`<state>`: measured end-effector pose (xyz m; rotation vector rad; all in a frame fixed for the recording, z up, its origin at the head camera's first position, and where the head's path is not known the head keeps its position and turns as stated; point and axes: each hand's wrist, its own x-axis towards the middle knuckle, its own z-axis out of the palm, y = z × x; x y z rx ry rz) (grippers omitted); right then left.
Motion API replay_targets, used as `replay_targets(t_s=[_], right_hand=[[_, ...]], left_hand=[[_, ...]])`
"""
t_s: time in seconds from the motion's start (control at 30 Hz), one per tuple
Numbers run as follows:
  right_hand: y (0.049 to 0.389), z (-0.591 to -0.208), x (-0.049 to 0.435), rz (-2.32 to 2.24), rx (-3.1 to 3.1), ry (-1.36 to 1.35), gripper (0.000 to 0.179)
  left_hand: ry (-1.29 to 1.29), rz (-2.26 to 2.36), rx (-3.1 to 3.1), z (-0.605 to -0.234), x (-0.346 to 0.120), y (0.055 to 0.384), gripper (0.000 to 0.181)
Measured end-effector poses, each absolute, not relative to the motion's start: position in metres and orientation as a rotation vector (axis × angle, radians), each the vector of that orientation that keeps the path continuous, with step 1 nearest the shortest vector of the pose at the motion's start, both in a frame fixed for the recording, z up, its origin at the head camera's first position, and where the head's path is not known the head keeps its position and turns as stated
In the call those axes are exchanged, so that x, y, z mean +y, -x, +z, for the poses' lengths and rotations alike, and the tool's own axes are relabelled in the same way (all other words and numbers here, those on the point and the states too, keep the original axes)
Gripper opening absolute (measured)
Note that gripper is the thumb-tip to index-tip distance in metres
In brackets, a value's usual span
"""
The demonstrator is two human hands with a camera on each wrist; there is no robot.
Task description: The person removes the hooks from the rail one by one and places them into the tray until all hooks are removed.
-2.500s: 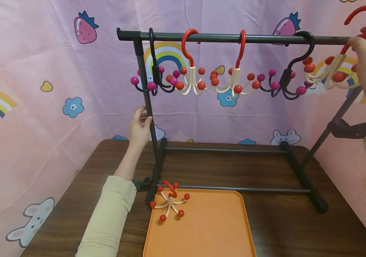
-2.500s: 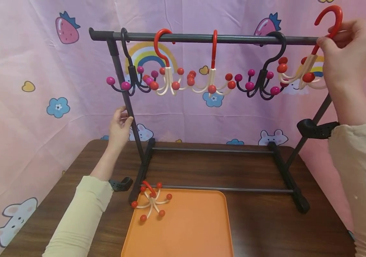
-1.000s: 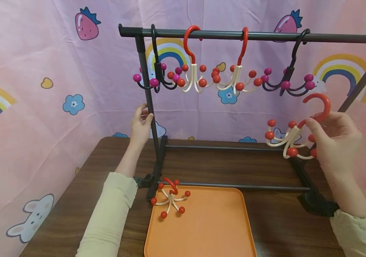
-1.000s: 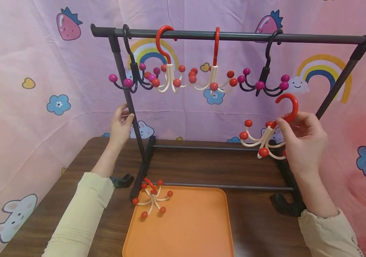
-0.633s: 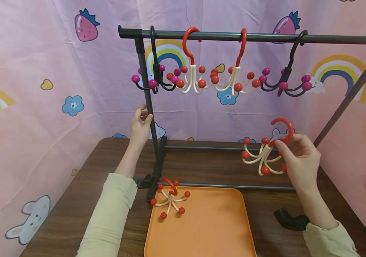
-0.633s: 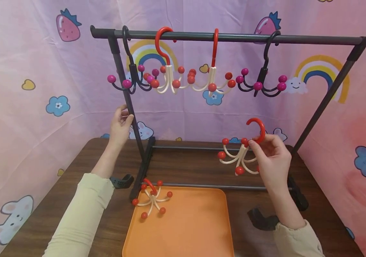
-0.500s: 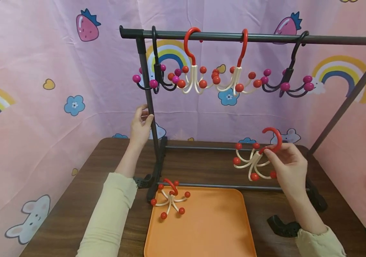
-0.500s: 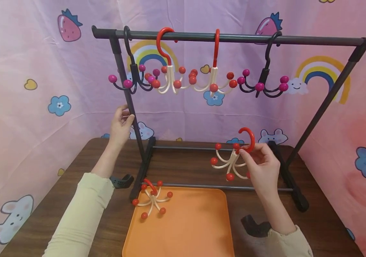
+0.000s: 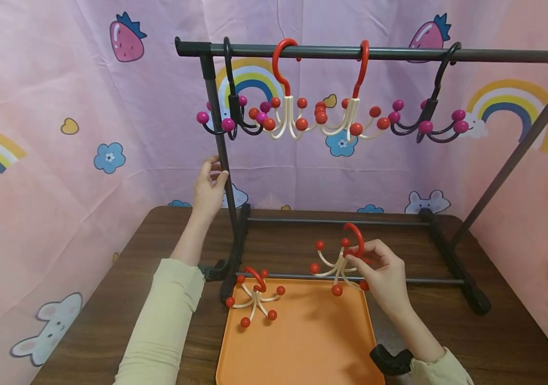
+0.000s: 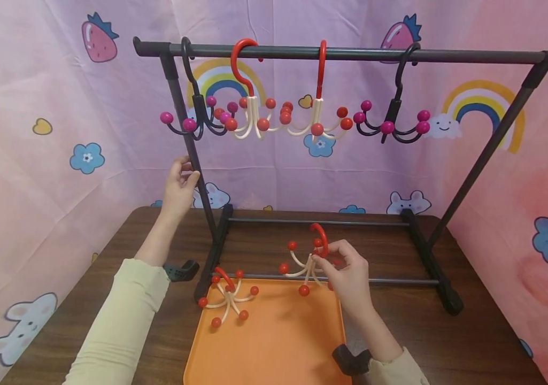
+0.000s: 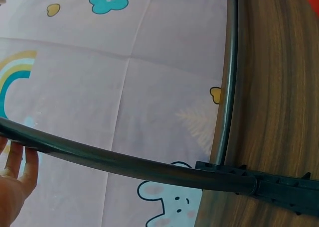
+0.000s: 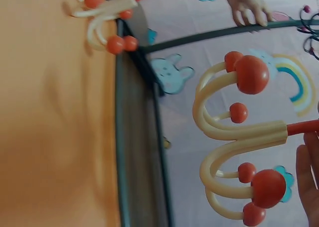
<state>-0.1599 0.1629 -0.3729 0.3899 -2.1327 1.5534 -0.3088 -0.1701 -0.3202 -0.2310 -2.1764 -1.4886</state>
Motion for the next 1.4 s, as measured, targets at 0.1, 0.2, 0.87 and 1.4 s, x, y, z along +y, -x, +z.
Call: replay_targets(t_s=[0.1,0.2,0.87,1.4], right_hand=[[0.153,-0.37,0.151,1.511,-2.177,-0.396,0.014],[0.149,-0.371,0.14,1.464,-2.209,-0.448,0.014],[0.158,-0.425,0.099,1.496,-2.285,-0.496,0.014],[0.162,-0.455,0.077,1.468,-2.313,-0.39,0.018]], left_hand=[[0.233,-1.489,-2.18,-0.321,-0.17,0.31,0.035],[0.238,-1.488,-2.178,-0.322,-0.171,0.31,0.035],[0.216,-1.487,-2.21,-0.319,-0.172,0.307,0.036],[0.223,-1.512,-2.191,-0.32,-0.171,0.308,0.036]])
